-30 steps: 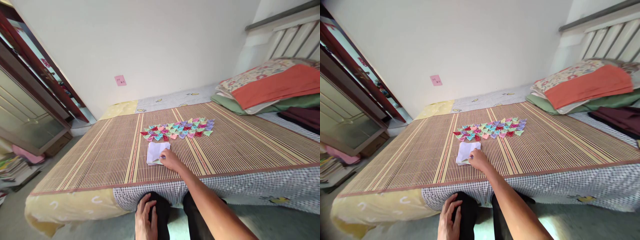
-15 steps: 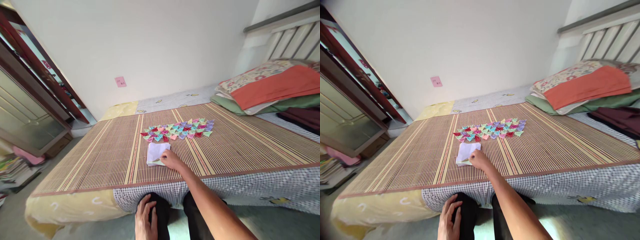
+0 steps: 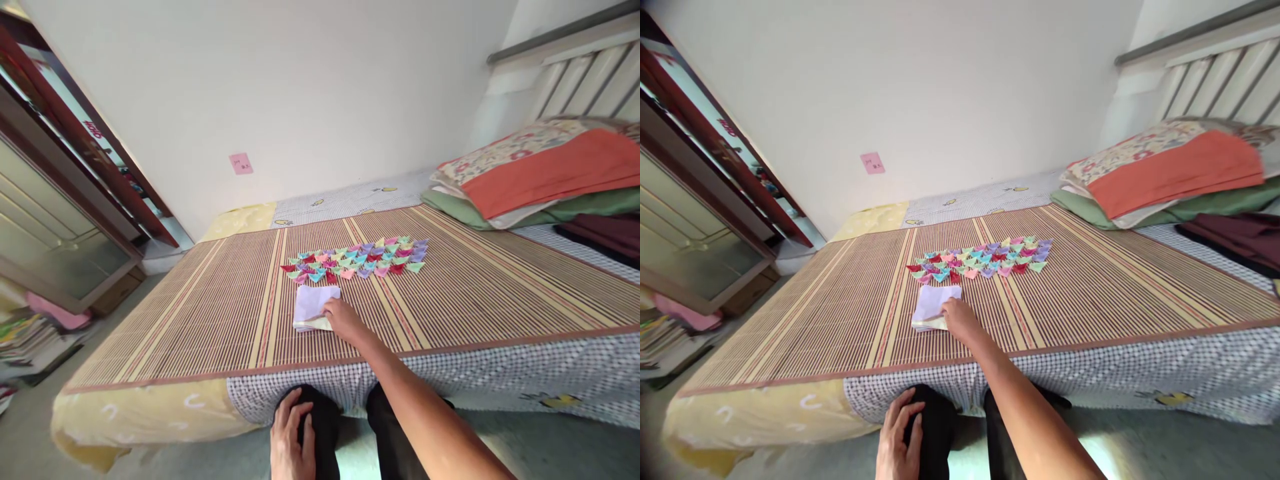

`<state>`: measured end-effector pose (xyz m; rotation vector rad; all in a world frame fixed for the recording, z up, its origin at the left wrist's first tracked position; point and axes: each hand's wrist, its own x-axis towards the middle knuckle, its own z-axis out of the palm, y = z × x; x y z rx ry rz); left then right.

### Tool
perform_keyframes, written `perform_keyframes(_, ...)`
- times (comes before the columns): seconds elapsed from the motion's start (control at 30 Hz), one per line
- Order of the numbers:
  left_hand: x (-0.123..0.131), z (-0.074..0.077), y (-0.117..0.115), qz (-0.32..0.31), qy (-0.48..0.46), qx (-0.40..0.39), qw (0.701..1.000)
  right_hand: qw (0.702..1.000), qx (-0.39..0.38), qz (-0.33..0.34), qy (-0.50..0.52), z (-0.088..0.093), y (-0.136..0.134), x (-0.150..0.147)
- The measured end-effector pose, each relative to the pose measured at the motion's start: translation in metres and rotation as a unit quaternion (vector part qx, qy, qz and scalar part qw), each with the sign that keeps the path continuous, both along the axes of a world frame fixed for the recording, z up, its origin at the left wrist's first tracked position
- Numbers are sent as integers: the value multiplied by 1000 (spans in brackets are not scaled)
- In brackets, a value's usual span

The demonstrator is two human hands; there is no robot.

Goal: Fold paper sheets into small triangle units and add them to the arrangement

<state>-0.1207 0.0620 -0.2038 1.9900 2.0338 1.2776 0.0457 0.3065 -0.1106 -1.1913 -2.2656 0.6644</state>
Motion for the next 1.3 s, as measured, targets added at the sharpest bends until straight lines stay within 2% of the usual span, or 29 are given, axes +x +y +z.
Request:
perform_keyframes(0.1, 1, -2, -2, 26, -24, 15, 999, 991, 2, -48, 121, 13, -3, 12)
perform_keyframes(0.2, 4, 3, -1, 40, -50, 37, 997, 965, -7, -81, 249, 30, -1, 36)
perform_keyframes(0.27, 5, 16, 5, 35, -82, 45, 995, 942, -30, -90, 322, 40, 1, 54)
perform_keyframes(0.37, 9, 53, 23, 18, -183, 4, 983, 904, -93, -74, 410, 47, -5, 74)
perform_keyframes(0.43, 15, 85, 40, -24, -291, -73, 954, 882, -143, -54, 446, 50, -17, 81)
perform_keyframes(0.5, 25, 113, 56, -55, -428, -138, 892, 864, -184, -41, 467, 52, -35, 85)
perform_keyframes(0.57, 37, 134, 67, -85, -537, -152, 825, 850, -214, -31, 481, 54, -57, 89)
perform_keyframes(0.6, 44, 142, 70, -97, -569, -154, 802, 845, -223, -27, 485, 56, -69, 91)
perform_keyframes(0.7, 62, 156, 66, -99, -601, -155, 778, 845, -242, -20, 477, 61, -103, 103)
perform_keyframes(0.83, 76, 166, 47, -91, -630, -155, 755, 882, -197, -27, 427, 67, -135, 125)
perform_keyframes(0.93, 83, 172, 33, -86, -626, -145, 761, 912, -92, -71, 394, 74, -152, 139)
perform_keyframes(1.0, 87, 175, 26, -85, -606, -129, 781, 924, -23, -114, 365, 81, -165, 145)
perform_keyframes(1.07, 90, 177, 20, -82, -581, -108, 803, 930, 6, -148, 337, 87, -178, 149)
perform_keyframes(1.13, 94, 178, 14, -86, -554, -87, 823, 934, -13, -158, 320, 91, -192, 150)
perform_keyframes(1.2, 98, 180, 7, -102, -521, -66, 845, 932, -65, -146, 324, 91, -202, 149)
perform_keyframes(1.3, 102, 184, -3, -142, -444, -49, 884, 910, -140, -125, 371, 88, -210, 148)
